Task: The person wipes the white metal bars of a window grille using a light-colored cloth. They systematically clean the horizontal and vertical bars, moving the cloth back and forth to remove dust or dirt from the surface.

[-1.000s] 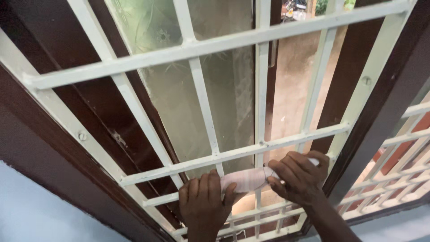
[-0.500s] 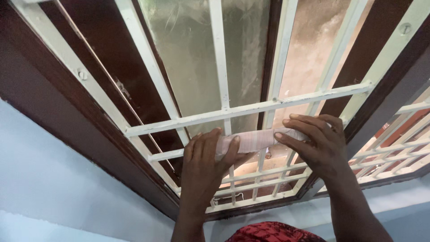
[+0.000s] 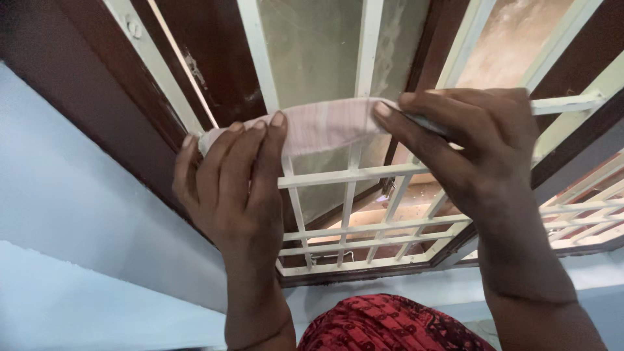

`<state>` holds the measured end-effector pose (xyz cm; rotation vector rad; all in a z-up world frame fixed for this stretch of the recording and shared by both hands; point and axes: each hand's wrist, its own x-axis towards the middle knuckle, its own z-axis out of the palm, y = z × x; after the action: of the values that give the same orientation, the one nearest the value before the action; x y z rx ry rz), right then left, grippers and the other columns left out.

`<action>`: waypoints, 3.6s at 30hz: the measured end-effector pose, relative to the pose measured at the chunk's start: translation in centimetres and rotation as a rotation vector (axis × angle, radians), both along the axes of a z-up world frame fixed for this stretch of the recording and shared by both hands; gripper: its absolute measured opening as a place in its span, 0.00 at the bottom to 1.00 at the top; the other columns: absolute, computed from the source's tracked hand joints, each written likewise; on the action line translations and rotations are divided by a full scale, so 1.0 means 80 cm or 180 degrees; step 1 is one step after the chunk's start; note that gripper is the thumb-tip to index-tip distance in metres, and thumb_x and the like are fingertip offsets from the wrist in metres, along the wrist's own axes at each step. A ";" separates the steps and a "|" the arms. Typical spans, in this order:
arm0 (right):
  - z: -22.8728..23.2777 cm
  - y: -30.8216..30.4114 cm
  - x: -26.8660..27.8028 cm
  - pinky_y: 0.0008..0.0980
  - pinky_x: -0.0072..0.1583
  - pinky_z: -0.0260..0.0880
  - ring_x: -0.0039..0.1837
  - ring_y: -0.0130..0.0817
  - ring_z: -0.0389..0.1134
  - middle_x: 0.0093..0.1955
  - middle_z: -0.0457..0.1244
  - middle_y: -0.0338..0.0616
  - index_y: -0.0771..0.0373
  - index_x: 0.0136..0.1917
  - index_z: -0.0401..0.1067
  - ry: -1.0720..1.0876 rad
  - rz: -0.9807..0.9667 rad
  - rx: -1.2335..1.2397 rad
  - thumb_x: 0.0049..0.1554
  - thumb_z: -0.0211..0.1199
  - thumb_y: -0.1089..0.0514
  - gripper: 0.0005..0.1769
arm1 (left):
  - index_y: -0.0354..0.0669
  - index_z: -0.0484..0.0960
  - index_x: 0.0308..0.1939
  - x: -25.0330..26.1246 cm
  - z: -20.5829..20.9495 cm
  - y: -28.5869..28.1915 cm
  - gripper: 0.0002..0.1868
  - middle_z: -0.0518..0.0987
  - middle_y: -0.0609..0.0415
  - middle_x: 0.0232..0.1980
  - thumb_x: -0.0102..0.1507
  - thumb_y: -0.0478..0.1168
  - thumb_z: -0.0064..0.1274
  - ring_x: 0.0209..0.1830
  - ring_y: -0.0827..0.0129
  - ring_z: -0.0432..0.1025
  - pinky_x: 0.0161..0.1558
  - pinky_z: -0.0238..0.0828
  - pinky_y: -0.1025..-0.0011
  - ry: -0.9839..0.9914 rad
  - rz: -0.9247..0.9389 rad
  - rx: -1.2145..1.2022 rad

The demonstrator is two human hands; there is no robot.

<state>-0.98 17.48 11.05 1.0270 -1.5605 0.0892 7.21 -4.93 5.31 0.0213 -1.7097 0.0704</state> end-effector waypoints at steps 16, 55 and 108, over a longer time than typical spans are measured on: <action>-0.070 0.095 -0.066 0.33 0.55 0.63 0.56 0.34 0.62 0.57 0.67 0.34 0.55 0.54 0.84 -0.0070 -0.0371 -0.0329 0.61 0.69 0.66 0.10 | 0.55 0.77 0.72 -0.072 -0.011 0.033 0.20 0.75 0.57 0.62 0.76 0.38 0.56 0.65 0.66 0.69 0.74 0.66 0.59 -0.0327 -0.0697 -0.0696; -0.127 -0.013 -0.067 0.33 0.55 0.58 0.55 0.34 0.58 0.50 0.68 0.33 0.47 0.53 0.85 -0.0749 0.0530 -0.0154 0.55 0.76 0.63 0.14 | 0.57 0.84 0.66 -0.042 -0.103 -0.029 0.22 0.71 0.62 0.60 0.70 0.34 0.65 0.62 0.67 0.66 0.62 0.75 0.73 -0.0269 -0.0845 0.0371; -0.181 -0.062 -0.041 0.42 0.60 0.53 0.57 0.33 0.58 0.56 0.67 0.28 0.43 0.60 0.82 -0.0317 0.0453 -0.0356 0.60 0.67 0.59 0.17 | 0.68 0.84 0.58 0.002 -0.145 -0.074 0.12 0.77 0.72 0.58 0.70 0.52 0.65 0.64 0.71 0.66 0.71 0.58 0.58 -0.0121 0.0147 0.0069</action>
<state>-4.26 12.52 -3.43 1.0572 -1.5522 0.3268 7.41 -10.84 -6.25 0.0758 -1.7480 0.0872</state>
